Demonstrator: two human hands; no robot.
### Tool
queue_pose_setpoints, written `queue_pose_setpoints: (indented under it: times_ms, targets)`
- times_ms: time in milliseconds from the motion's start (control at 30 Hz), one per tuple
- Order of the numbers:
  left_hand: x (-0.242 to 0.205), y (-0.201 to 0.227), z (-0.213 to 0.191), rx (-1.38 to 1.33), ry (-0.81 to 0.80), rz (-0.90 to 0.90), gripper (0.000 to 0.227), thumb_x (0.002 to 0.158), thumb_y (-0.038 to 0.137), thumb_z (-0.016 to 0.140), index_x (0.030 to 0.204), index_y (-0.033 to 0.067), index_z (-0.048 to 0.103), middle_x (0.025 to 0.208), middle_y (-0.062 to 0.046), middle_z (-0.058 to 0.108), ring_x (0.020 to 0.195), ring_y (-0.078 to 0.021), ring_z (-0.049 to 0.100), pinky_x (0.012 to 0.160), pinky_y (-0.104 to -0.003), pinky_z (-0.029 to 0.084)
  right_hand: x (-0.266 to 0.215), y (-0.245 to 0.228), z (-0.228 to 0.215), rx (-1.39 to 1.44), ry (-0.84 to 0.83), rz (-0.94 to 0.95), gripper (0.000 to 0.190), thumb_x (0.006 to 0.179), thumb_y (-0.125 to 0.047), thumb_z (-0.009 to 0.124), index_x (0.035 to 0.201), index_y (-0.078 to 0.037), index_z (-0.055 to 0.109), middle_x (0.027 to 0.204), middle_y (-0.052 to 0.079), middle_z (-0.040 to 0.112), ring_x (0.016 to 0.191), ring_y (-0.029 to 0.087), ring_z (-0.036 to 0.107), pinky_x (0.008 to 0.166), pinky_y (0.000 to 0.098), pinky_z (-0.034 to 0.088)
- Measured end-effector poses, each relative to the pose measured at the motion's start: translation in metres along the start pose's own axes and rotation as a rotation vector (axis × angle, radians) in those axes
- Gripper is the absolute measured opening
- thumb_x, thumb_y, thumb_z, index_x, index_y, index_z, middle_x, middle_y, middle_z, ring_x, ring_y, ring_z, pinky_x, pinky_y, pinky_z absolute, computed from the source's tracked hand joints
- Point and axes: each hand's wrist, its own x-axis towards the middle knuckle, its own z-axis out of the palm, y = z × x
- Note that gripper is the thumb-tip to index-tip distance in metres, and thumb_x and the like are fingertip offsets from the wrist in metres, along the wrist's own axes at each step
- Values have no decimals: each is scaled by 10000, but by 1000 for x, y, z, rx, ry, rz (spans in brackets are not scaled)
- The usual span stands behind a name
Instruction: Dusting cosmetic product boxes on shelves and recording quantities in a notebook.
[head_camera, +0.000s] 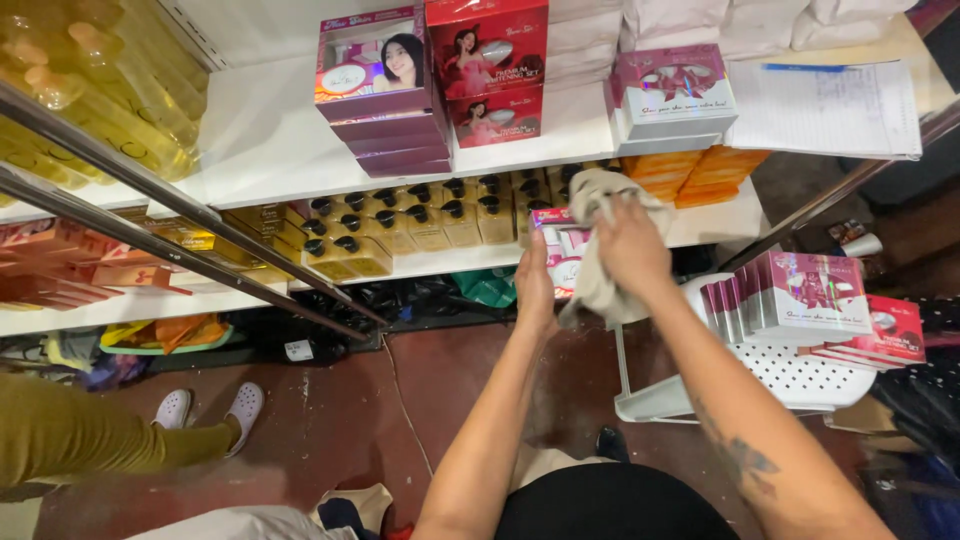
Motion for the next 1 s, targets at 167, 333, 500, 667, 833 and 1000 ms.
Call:
queue_pose_setpoints:
  times_ms: [167,333,500,667,833,1000]
  targets:
    - [-1,7,1,-129,-77,-102,690,970,581,544,1364,17,599,1215,-83,702,1062,-183,660,928,-349,515,6,12,-55,1146,-235,729,519,1024,-473,536,1365,-87,593,1248,133,681,1113,289,647,988,443,526]
    - [-5,13,14,-165,-139,-159,665,956,585,558,1361,59,601,1203,-70,712,1044,-171,686,906,-325,525,-33,1,-58,1801,-260,767,523,1085,-515,664,1382,-85,647,1187,92,709,1022,224,671,920,406,547]
    - [19,-19,-8,-74,-105,-44,545,967,438,691,1288,2,634,1171,-111,690,1027,-179,667,875,-326,546,-47,-27,-87,1709,-380,843,548,885,-503,663,1281,-125,665,1157,82,741,1008,250,708,903,423,571]
    - [6,-5,-6,-167,-129,-109,529,968,428,652,1302,24,575,1159,-98,686,1027,-188,680,882,-355,567,-39,-7,-85,1413,-330,864,487,889,-439,718,1227,-90,688,1071,91,738,897,219,707,784,386,575]
    - [4,11,-7,-136,-113,-128,527,960,441,624,1317,64,535,1122,-88,686,1011,-186,679,868,-379,571,-29,-17,-79,1081,-134,599,422,886,-327,758,1180,-33,687,1033,80,738,850,152,707,705,330,580]
    - [31,-13,-25,-22,10,11,515,1034,489,597,1251,23,604,1109,-91,709,1007,-165,661,854,-313,554,-37,-59,-73,8,-69,93,581,984,-502,681,1236,21,675,1223,238,685,1117,388,665,968,491,544]
